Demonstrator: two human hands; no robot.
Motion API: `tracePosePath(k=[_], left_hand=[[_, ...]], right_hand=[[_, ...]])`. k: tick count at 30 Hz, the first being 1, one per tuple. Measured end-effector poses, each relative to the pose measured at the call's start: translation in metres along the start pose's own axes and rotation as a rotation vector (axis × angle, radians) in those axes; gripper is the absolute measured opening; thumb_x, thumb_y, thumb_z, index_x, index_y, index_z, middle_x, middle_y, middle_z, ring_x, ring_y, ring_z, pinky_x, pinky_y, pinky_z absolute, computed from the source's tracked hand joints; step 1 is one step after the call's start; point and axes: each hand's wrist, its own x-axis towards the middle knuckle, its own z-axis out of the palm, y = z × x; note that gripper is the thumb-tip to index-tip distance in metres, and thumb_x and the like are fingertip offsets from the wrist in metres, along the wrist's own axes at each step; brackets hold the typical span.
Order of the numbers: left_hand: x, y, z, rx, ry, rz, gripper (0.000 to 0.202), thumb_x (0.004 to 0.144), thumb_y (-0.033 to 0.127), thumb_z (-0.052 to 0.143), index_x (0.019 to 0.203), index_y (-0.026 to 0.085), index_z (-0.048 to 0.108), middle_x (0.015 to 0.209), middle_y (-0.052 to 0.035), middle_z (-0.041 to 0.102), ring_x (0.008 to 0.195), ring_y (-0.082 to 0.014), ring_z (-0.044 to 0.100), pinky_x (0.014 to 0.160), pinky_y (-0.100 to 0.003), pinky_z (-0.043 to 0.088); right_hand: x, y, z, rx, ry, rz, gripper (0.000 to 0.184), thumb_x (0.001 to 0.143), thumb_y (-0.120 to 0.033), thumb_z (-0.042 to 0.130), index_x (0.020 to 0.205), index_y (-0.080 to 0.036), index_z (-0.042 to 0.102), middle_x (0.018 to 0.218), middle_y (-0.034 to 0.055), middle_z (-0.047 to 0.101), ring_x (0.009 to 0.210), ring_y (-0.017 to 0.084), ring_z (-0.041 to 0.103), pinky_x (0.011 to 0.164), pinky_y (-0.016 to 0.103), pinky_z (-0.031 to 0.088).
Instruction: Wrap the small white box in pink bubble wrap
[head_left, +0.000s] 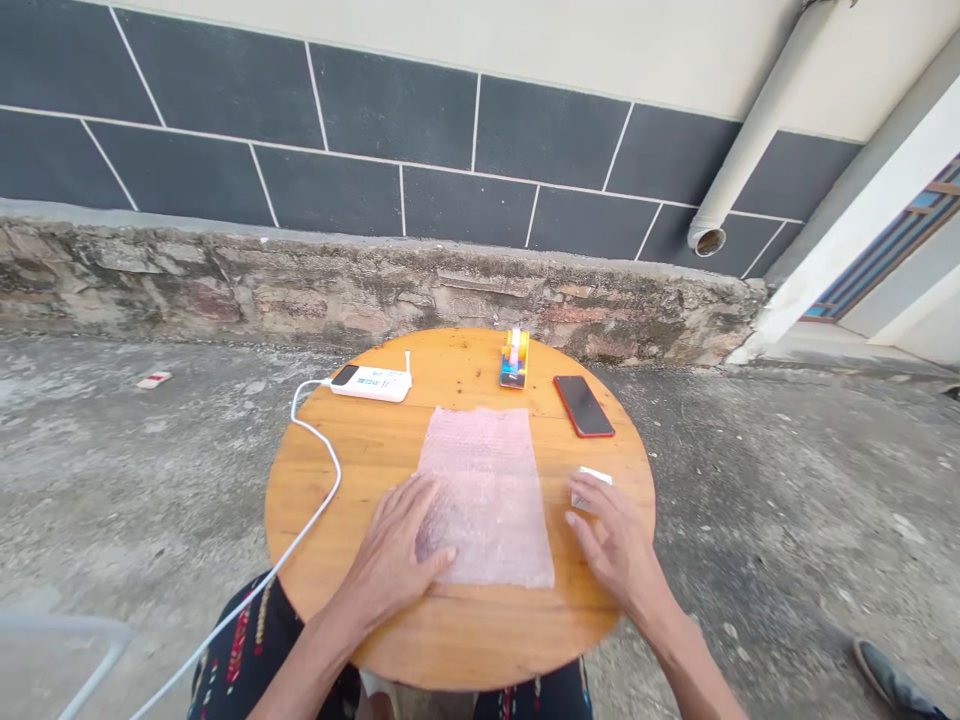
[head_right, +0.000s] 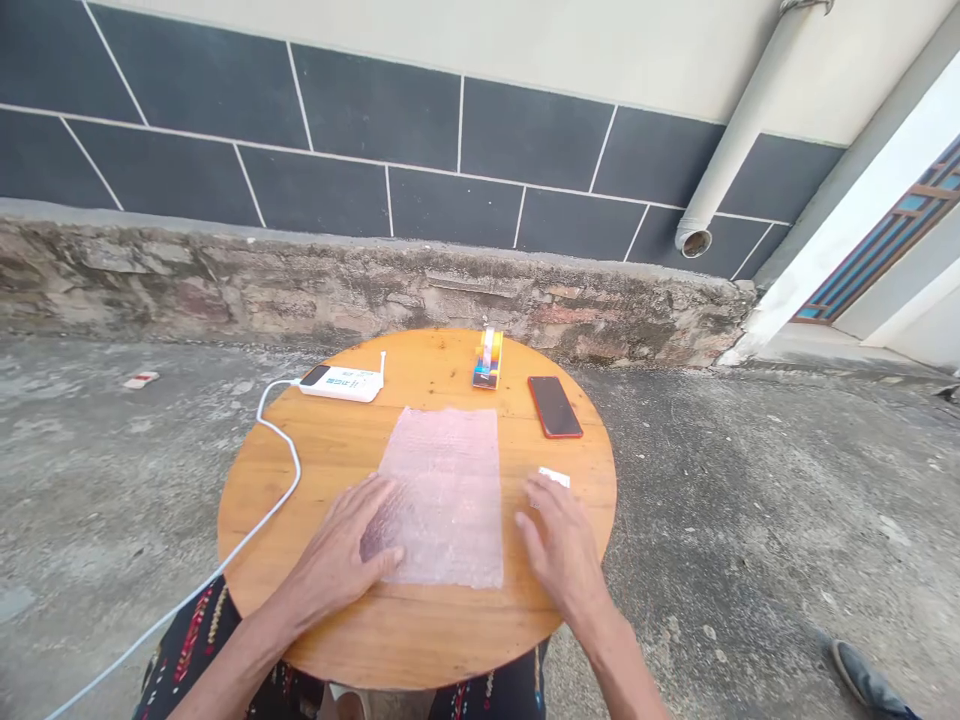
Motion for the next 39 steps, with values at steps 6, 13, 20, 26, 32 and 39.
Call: tracePosePath(k=[6,13,20,26,32,39], left_hand=[[0.028,0.008,-0.001,0.001,-0.014,0.055,0.064,0.079,0.032,0.058,0.138,0.014,0.042,0.145,-0.0132,0.043,0.136,-0.0316,0.033,0.111,-0.051,0.03],[0.03,0.0,0.016,0.045,-0.064,0.025,0.07,0.074,0.038,0.062,0.137,0.013,0.044,0.147,-0.014,0.04,0.136,-0.032,0.034,0.113,-0.052,0.026],[0.031,0.004,0.009,0.01,-0.075,-0.015,0.075,0.069,0.037,0.066,0.137,0.016,0.044,0.148,-0.0107,0.039,0.137,-0.0303,0.032,0.114,-0.049,0.024],[0.029,0.0,0.014,-0.018,-0.019,0.0,0.073,0.07,0.037,0.066,0.136,0.017,0.045,0.148,-0.0109,0.04,0.136,-0.0315,0.034,0.113,-0.051,0.026],[0.028,0.0,0.014,-0.028,-0.026,0.009,0.073,0.069,0.036,0.067,0.136,0.016,0.045,0.147,-0.0112,0.041,0.136,-0.0324,0.034,0.112,-0.052,0.027],[0.026,-0.008,0.016,-0.119,0.111,-0.067,0.05,0.08,0.029,0.056,0.128,0.016,0.051,0.137,-0.0114,0.051,0.13,-0.0273,0.042,0.108,-0.047,0.037]], right_hand=[[0.023,-0.072,0.033,-0.006,-0.2,-0.173,0.039,0.086,-0.009,0.044,0.121,-0.02,0.057,0.133,0.0077,0.055,0.118,0.024,0.049,0.098,0.042,0.04],[0.055,-0.065,0.076,-0.106,-0.376,-0.183,0.048,0.09,-0.028,0.048,0.137,-0.016,0.045,0.144,0.0089,0.045,0.131,0.025,0.039,0.107,0.042,0.033],[0.045,-0.033,0.067,-0.321,-0.287,0.047,0.043,0.092,-0.022,0.044,0.131,-0.008,0.049,0.139,0.0193,0.048,0.128,0.033,0.044,0.102,0.05,0.038],[0.027,-0.058,0.062,-0.235,-0.262,-0.112,0.044,0.087,-0.022,0.052,0.13,-0.013,0.051,0.138,0.0152,0.05,0.127,0.031,0.045,0.103,0.048,0.039],[-0.01,-0.037,0.04,-0.207,-0.172,-0.054,0.035,0.088,-0.023,0.051,0.121,-0.014,0.059,0.128,0.0144,0.059,0.116,0.03,0.055,0.094,0.047,0.047],[-0.055,-0.049,0.028,-0.099,-0.087,-0.094,0.034,0.089,-0.024,0.054,0.122,-0.02,0.058,0.132,0.0098,0.056,0.118,0.027,0.054,0.094,0.041,0.049]])
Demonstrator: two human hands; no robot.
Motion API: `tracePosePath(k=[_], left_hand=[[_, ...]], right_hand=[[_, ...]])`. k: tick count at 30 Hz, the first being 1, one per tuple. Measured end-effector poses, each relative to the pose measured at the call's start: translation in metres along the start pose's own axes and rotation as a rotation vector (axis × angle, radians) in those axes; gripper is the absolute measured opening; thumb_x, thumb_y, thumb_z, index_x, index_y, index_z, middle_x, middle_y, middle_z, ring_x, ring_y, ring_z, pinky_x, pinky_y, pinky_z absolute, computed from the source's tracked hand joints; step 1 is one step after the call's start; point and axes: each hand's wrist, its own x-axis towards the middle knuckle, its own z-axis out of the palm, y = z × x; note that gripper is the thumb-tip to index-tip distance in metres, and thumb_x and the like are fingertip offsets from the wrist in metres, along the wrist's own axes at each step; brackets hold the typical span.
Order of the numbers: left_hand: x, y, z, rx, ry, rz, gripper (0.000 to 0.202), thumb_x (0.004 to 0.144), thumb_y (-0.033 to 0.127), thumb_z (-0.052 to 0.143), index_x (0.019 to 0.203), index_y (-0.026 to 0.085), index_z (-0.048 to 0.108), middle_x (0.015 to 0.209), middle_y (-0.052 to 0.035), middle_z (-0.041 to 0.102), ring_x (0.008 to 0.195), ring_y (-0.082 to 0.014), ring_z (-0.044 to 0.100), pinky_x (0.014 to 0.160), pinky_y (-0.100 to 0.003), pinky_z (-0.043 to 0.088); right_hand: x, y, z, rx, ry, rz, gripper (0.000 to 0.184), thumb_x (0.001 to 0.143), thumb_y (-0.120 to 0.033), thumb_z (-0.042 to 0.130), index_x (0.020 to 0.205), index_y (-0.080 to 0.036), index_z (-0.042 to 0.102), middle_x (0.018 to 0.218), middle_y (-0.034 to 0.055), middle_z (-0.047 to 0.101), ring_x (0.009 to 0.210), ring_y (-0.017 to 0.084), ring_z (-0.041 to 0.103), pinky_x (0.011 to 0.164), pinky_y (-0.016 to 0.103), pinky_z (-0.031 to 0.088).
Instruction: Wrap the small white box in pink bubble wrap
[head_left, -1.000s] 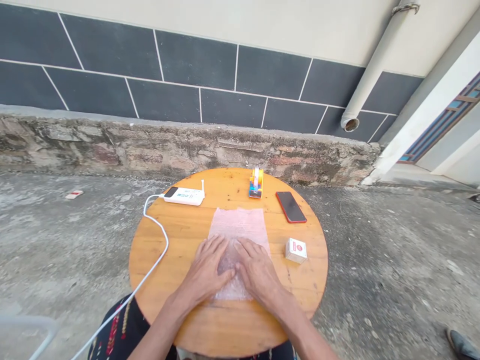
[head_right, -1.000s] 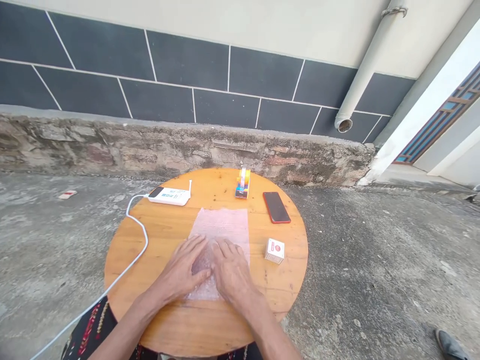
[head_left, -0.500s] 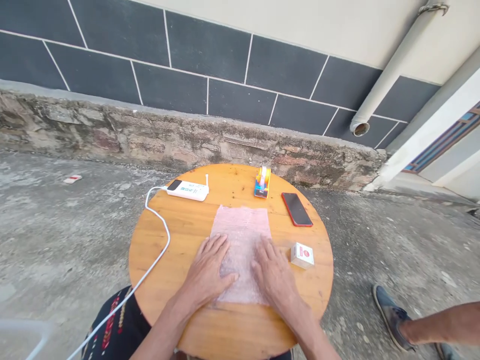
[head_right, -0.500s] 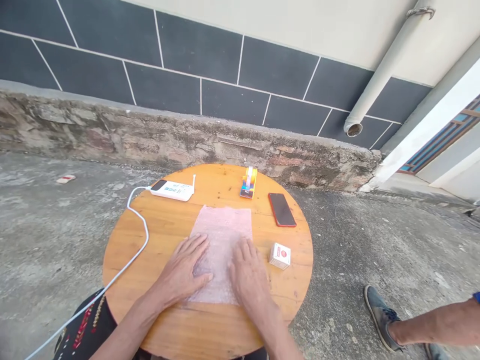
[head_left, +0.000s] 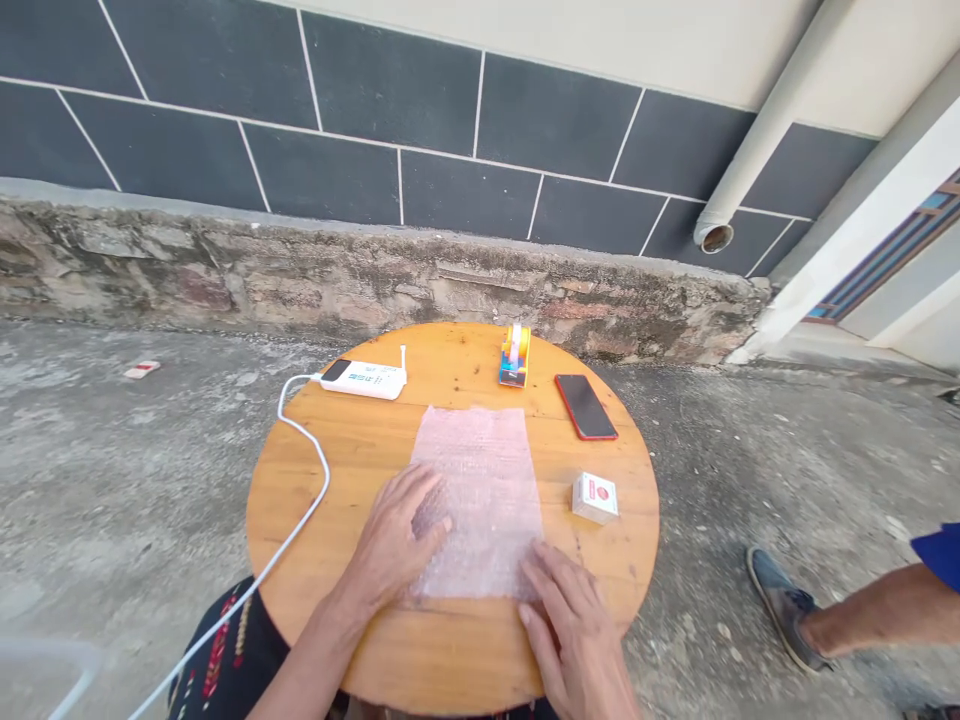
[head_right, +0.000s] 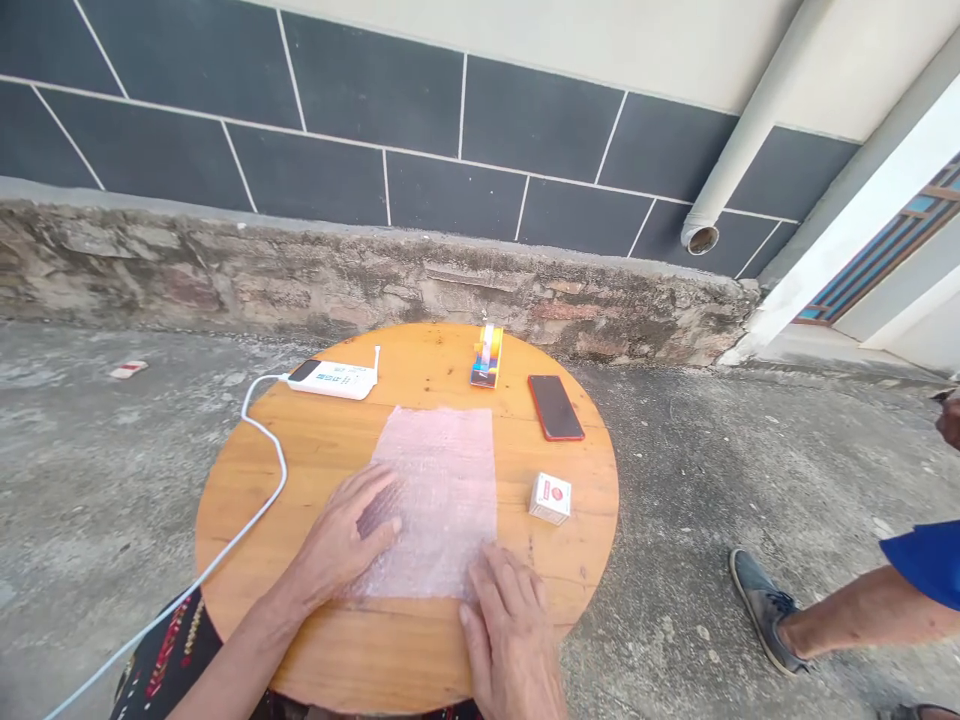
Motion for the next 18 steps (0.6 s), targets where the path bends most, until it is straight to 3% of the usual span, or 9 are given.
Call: tracePosePath(k=[3,7,12,18], left_hand=[[0.001,-0.003,0.001,0.019,0.076,-0.042,0.036,0.08,0.021,0.051,0.114,0.018,0.06,0.126,-0.0095,0.059,0.122,-0.0261,0.05,0.104,-0.047,0.041],[0.002,-0.002,0.003,0.059,0.085,-0.039,0.03,0.076,0.017,0.05,0.102,0.019,0.065,0.122,-0.0084,0.061,0.117,-0.0268,0.054,0.102,-0.047,0.043],[0.004,0.0,0.003,0.07,0.086,-0.059,0.03,0.075,0.016,0.05,0.101,0.019,0.064,0.122,-0.0089,0.06,0.117,-0.0271,0.053,0.101,-0.048,0.043],[0.003,0.002,0.002,0.051,0.067,-0.069,0.034,0.072,0.013,0.047,0.102,0.019,0.063,0.122,-0.0087,0.059,0.116,-0.026,0.053,0.101,-0.048,0.043]], right_hand=[[0.0,-0.006,0.004,0.015,-0.005,-0.01,0.03,0.088,-0.022,0.054,0.117,-0.02,0.06,0.129,0.009,0.059,0.117,0.027,0.055,0.093,0.043,0.048],[-0.002,0.001,0.008,0.016,0.023,-0.055,0.029,0.087,-0.021,0.055,0.115,-0.02,0.061,0.127,0.0087,0.061,0.115,0.027,0.057,0.093,0.043,0.049],[-0.008,0.009,0.016,0.005,0.11,-0.092,0.028,0.086,-0.022,0.056,0.113,-0.021,0.062,0.123,0.0084,0.064,0.112,0.028,0.06,0.091,0.043,0.049],[-0.009,0.008,0.026,0.072,0.23,-0.019,0.02,0.085,-0.019,0.056,0.102,-0.022,0.064,0.114,0.0062,0.069,0.106,0.027,0.063,0.088,0.042,0.049]])
